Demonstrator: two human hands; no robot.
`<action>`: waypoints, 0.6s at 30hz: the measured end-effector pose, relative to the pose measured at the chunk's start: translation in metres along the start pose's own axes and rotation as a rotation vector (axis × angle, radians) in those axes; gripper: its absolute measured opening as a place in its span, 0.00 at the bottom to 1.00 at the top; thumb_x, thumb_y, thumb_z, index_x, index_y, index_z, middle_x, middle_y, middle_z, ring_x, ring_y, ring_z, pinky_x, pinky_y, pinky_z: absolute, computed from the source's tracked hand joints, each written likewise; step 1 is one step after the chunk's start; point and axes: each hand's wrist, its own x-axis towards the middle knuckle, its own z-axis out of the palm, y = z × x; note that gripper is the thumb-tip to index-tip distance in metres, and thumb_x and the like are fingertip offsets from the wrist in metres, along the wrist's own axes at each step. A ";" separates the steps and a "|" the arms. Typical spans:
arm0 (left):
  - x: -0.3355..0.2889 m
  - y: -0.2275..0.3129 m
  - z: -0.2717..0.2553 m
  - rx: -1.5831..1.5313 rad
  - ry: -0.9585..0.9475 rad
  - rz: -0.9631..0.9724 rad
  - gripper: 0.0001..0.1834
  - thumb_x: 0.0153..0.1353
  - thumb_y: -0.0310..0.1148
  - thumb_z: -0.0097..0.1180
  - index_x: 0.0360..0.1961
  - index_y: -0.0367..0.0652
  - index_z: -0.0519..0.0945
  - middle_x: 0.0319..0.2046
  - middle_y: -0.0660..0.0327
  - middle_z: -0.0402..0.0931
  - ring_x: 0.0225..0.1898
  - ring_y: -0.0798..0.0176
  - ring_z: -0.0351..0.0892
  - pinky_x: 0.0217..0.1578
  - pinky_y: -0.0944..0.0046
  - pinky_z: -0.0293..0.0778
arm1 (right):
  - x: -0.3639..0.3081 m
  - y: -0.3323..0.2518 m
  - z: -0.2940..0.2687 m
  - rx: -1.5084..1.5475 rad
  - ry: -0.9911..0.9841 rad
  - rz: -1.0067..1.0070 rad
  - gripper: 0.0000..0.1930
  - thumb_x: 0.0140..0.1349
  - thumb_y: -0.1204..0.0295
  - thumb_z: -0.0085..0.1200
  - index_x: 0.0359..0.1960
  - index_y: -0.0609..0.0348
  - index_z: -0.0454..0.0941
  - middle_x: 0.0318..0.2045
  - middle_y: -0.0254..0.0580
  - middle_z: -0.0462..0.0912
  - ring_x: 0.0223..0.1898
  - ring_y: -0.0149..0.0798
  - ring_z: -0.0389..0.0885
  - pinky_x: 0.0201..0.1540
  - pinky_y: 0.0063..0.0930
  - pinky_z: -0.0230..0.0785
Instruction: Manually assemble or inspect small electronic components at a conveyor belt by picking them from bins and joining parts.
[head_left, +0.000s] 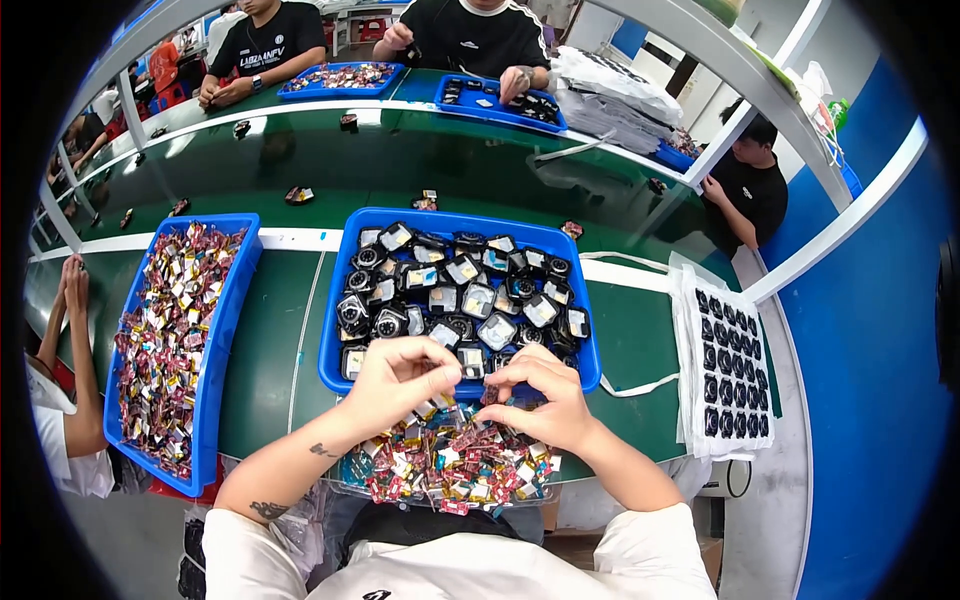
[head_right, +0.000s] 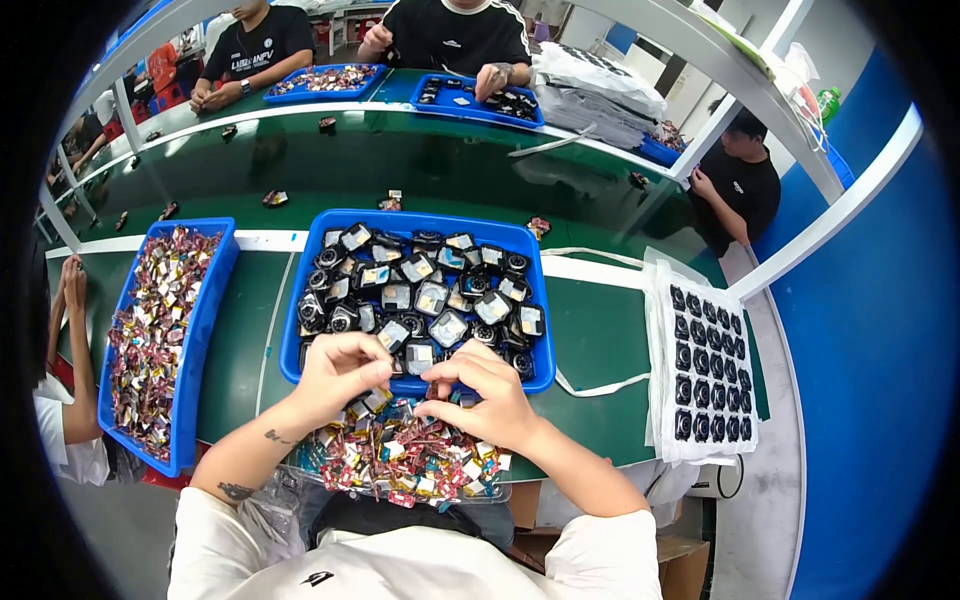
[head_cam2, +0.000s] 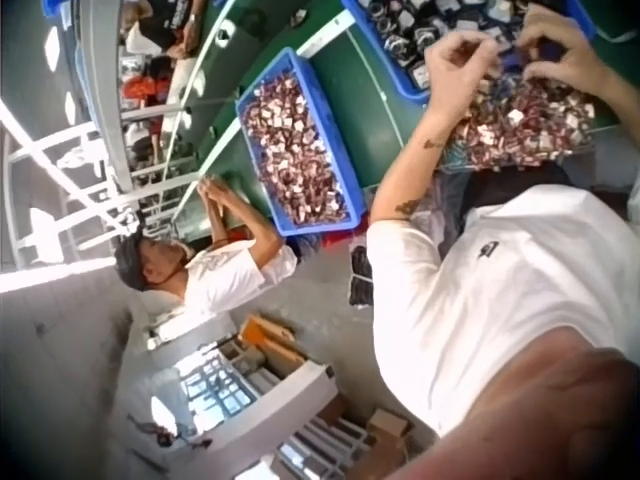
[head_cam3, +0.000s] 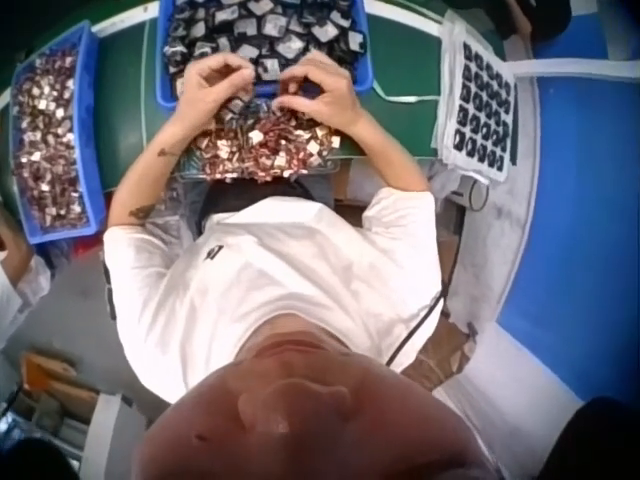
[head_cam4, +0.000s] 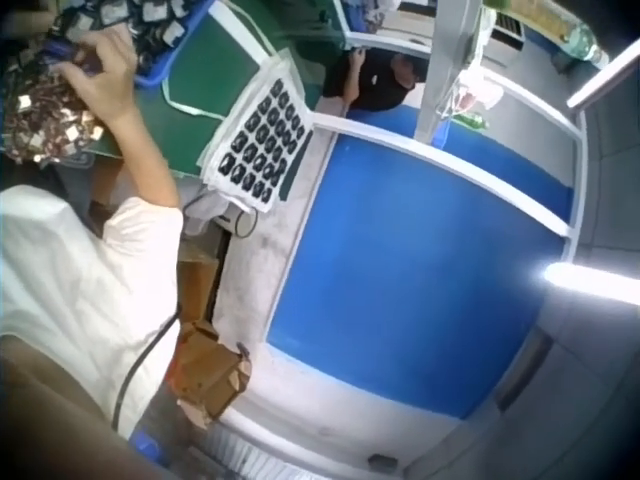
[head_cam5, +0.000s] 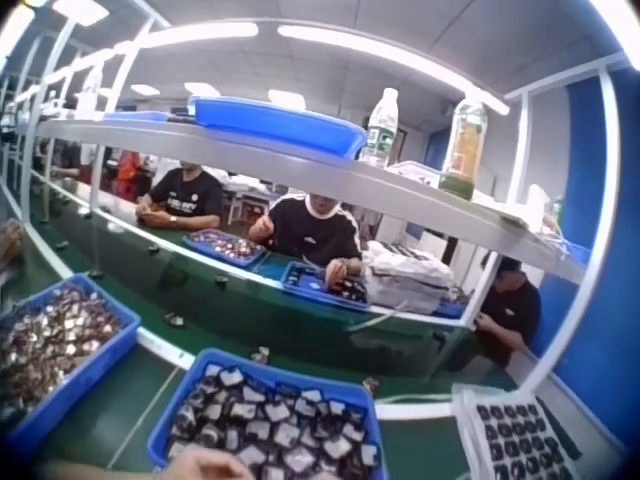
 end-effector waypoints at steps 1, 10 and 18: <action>0.004 0.000 -0.002 -0.037 0.040 0.018 0.06 0.59 0.28 0.58 0.33 0.35 0.79 0.28 0.62 0.77 0.29 0.73 0.76 0.30 0.72 0.73 | 0.001 0.004 -0.003 -0.041 -0.081 -0.044 0.14 0.41 0.76 0.69 0.31 0.60 0.80 0.23 0.36 0.81 0.27 0.34 0.76 0.34 0.26 0.66; 0.008 0.001 -0.011 -0.152 0.123 -0.029 0.05 0.58 0.28 0.58 0.33 0.37 0.78 0.25 0.64 0.77 0.29 0.74 0.74 0.32 0.73 0.70 | 0.024 0.005 -0.008 -0.071 -0.144 -0.160 0.05 0.50 0.79 0.52 0.27 0.59 0.80 0.38 0.43 0.81 0.38 0.43 0.75 0.42 0.33 0.68; 0.004 0.000 -0.002 -0.082 0.070 -0.044 0.05 0.56 0.27 0.60 0.31 0.37 0.80 0.28 0.62 0.78 0.28 0.73 0.76 0.31 0.73 0.73 | 0.055 0.039 -0.005 -0.868 -0.122 0.133 0.19 0.53 0.57 0.59 0.39 0.59 0.80 0.41 0.40 0.76 0.47 0.44 0.70 0.47 0.37 0.64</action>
